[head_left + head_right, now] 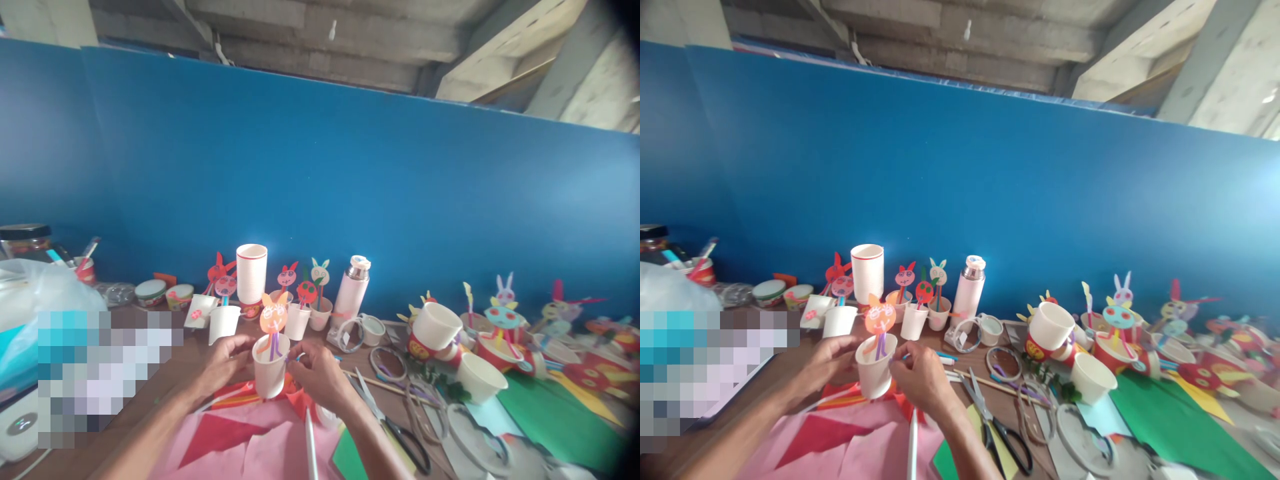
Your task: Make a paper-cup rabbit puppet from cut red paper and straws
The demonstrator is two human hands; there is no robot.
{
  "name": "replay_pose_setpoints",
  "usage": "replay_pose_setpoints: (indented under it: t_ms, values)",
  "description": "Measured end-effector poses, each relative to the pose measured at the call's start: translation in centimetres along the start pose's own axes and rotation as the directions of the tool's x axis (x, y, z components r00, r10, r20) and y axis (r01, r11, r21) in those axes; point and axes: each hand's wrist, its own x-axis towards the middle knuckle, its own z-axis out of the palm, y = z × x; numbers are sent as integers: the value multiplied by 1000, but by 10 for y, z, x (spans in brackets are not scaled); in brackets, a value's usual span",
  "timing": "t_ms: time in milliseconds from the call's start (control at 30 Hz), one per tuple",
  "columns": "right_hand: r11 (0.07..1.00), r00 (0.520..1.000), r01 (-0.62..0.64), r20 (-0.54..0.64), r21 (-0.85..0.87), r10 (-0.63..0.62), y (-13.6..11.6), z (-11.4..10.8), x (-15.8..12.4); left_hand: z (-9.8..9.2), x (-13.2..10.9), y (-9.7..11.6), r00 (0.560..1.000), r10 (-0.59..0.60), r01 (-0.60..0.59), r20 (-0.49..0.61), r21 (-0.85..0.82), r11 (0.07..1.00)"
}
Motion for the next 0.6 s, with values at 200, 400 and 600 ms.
replay_pose_setpoints:
  t_ms: [200, 400, 600]
  values:
    - [1000, 1000, -5, -8, -27, 5, -5, -2, -2, 3, -4, 5, 997, 40, -42, -71, -18, 999]
    - [998, 998, 36, -54, -58, -39, -1, -7, -1, 3, -5, 8, 993, 47, -58, -104, -106, 993]
    - [992, 983, 124, -138, 36, -118, 1, -7, -1, -1, -3, 6, 996, 44, -57, -83, -157, 986]
